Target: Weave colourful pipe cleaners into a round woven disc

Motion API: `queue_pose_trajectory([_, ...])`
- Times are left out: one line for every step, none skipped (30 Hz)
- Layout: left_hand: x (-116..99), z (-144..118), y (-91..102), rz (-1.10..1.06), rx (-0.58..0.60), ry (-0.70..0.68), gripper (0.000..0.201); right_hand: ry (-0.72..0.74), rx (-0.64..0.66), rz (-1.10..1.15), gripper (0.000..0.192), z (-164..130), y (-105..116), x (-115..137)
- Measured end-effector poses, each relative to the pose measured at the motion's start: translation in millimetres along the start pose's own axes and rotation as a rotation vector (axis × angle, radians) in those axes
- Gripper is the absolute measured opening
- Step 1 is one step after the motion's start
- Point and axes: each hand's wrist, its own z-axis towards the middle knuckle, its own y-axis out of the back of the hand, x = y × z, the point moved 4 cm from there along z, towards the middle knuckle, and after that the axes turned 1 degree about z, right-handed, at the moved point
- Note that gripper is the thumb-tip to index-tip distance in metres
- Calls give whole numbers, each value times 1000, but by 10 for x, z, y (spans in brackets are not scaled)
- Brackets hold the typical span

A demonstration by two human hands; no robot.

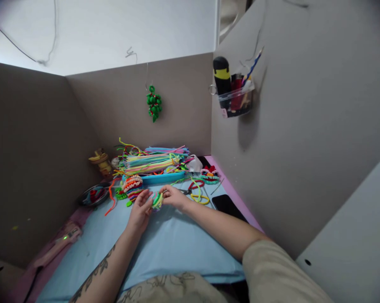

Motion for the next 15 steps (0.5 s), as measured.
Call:
queue_pose_trajectory([5,11,14,-12,-3,1,52,-3,43,-8,42,-11,-14,5])
queue_pose_trajectory([12,22,29,-23,-7,2,51,1,80,-29,48,-23,-28,10])
queue_pose_trajectory([19,33,44,-32,-12,4,50,16,110,-59,54,-34,-40,15])
queue_pose_trajectory([27,43,57,-38,-16,7,50,38,131,-94,60,-43,-53,20])
queue_pose_trajectory([34,52,67,-43,-18,10,50,62,144,-127,65,-51,-65,23])
queue_pose_trajectory([39,58,73,-47,-18,12,49,86,149,-154,68,-55,-77,24])
queue_pose_trajectory([43,63,76,-50,-16,14,49,108,146,-174,70,-57,-86,24])
queue_pose_trajectory([44,66,77,-54,-14,15,48,129,134,-190,69,-57,-93,23])
queue_pose_trajectory([43,68,78,-60,-14,15,47,150,119,-210,66,-56,-97,25])
queue_pose_trajectory([42,70,79,-68,-14,16,46,175,100,-238,62,-57,-98,31])
queue_pose_trajectory([41,73,81,-77,-15,17,46,205,76,-281,57,-60,-94,43])
queue_pose_trajectory([40,76,85,-86,-17,19,45,243,41,-339,53,-66,-85,61])
queue_pose_trajectory([41,80,88,-95,-20,22,45,287,-4,-413,50,-77,-70,87])
queue_pose_trajectory([42,85,93,-102,-22,27,45,334,-56,-497,46,-91,-53,116])
queue_pose_trajectory([45,88,96,-108,-23,32,45,383,-108,-584,40,-107,-36,148])
